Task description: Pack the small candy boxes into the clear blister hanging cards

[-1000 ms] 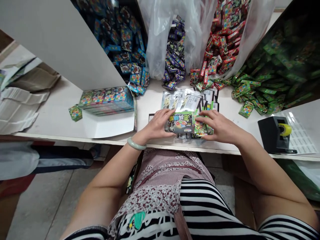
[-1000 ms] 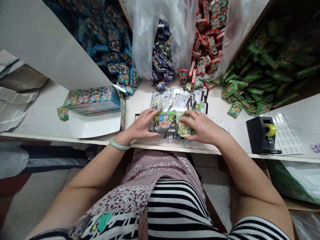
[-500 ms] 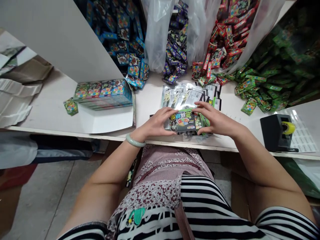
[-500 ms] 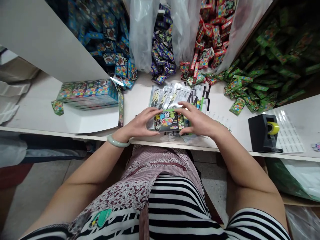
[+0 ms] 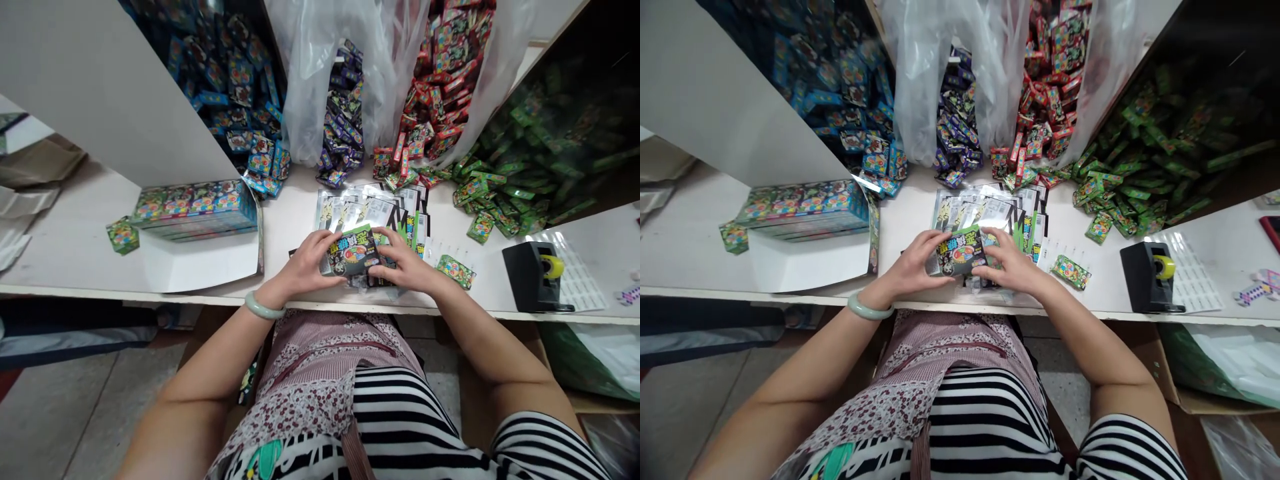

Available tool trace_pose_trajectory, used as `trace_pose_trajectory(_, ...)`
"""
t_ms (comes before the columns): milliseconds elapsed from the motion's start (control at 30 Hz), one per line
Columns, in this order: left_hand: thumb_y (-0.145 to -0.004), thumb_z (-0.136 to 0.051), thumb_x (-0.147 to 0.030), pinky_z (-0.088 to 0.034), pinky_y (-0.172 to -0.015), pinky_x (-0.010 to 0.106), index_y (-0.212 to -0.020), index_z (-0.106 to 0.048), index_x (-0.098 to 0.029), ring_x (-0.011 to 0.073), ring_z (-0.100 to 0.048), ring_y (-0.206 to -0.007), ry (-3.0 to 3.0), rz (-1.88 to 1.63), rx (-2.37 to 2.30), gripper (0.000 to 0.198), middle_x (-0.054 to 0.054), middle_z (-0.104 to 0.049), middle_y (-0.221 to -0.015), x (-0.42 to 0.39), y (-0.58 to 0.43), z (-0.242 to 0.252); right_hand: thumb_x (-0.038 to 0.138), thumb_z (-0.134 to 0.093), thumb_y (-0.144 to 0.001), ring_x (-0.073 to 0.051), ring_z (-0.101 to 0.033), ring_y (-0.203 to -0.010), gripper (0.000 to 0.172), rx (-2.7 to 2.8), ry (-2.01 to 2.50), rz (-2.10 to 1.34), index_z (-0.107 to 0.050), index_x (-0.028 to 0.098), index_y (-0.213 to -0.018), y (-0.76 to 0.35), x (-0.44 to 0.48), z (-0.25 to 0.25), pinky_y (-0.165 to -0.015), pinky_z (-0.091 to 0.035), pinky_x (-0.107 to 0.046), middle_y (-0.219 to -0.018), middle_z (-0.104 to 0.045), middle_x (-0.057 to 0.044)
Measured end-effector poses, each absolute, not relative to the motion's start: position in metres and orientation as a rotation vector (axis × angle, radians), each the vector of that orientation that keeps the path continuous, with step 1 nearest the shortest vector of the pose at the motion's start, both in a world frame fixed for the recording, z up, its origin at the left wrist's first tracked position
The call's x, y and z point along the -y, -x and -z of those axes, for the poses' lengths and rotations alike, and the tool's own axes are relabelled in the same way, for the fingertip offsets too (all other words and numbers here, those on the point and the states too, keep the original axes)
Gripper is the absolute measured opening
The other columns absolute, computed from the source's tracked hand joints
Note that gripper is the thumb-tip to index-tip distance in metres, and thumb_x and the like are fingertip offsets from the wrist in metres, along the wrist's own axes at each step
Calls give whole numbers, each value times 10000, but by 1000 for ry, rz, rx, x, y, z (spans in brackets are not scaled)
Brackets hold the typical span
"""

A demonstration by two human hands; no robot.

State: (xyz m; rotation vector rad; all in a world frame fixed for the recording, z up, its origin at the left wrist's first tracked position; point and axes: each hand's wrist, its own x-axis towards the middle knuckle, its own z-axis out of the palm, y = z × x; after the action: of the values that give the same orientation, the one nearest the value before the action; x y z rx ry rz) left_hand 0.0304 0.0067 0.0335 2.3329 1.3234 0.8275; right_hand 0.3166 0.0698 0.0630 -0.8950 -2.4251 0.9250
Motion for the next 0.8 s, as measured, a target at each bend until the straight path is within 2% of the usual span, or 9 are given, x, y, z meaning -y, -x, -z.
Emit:
trace_pose_trajectory(133, -796, -761, -540, -482, -1084, 531, -1524, -352, -242, 323, -519, -1258, -2290, -846, -1392, 887, 150, -489, -1340, -4, -24, -34, 517, -528, -945, -270, -625, -1095, 328, 1988, 1207, -803, -677, 229, -997, -311, -146, -58, -1025, -483, -513, -1103, -676, -98)
trace_pose_trajectory(233, -800, -758, -538, -488, -1076, 534, -1533, -341, -253, 326, -522, -1253, -2312, -841, -1409, 890, 148, -487, -1336, -2, -23, -37, 471, -707, -810, -317, -598, -1155, 454, 1808, 1557, -517, -605, 175, -1140, -306, -220, -59, -1045, -457, -525, -1227, -633, -164)
trace_pose_trajectory(300, -808, -754, -531, -489, -1075, 532, -1544, -319, -261, 327, -522, -1253, -2333, -843, -1415, 897, 148, -486, -1339, -1, -24, -40, 383, -784, -718, -337, -592, -1179, 536, 1749, 1704, -556, -588, 153, -1161, -302, -253, -59, -1065, -437, -535, -1225, -640, -170)
trace_pose_trajectory(400, -817, -748, -523, -490, -1072, 528, -1552, -306, -262, 328, -526, -1246, -2342, -863, -1461, 897, 148, -492, -1336, 1, -21, -42, 239, -762, -674, -302, -645, -1060, 354, 1533, 1725, -875, -634, 155, -993, -303, -265, -59, -990, -498, -479, -1025, -699, -111)
trace_pose_trajectory(467, -819, -745, -521, -494, -1066, 524, -1551, -317, -259, 328, -532, -1236, -2338, -867, -1496, 887, 148, -499, -1329, 2, -17, -42, 208, -712, -694, -240, -674, -897, 219, 1431, 1675, -1044, -640, 160, -896, -312, -255, -56, -860, -555, -403, -887, -696, -70)
trace_pose_trajectory(533, -817, -744, -526, -497, -1063, 520, -1548, -327, -256, 327, -536, -1228, -2338, -874, -1505, 884, 147, -501, -1327, 2, -12, -41, 211, -680, -709, -170, -661, -737, 187, 1411, 1645, -1134, -642, 166, -887, -324, -236, -54, -727, -564, -324, -808, -680, -31)
trace_pose_trajectory(600, -817, -741, -537, -497, -1065, 515, -1549, -327, -254, 324, -536, -1227, -2337, -884, -1489, 888, 147, -500, -1328, 0, -10, -39, 208, -690, -679, -123, -640, -661, 270, 1351, 1562, -1282, -646, 178, -944, -336, -215, -53, -645, -535, -259, -793, -672, -3)
trace_pose_trajectory(700, -816, -735, -554, -499, -1066, 514, -1551, -326, -257, 323, -534, -1233, -2336, -865, -1471, 891, 146, -497, -1331, -1, -12, -35, 209, -750, -592, -112, -643, -669, 585, 1256, 1353, -1512, -610, 241, -1159, -345, -187, -54, -594, -496, -224, -801, -651, 41)
trace_pose_trajectory(800, -814, -732, -564, -490, -1078, 518, -1549, -330, -261, 327, -525, -1251, -2334, -822, -1481, 891, 145, -493, -1347, 2, -13, -32, 247, -782, -565, -133, -643, -703, 876, 1325, 1234, -1575, -478, 342, -1382, -349, -168, -53, -579, -488, -237, -810, -620, 67)
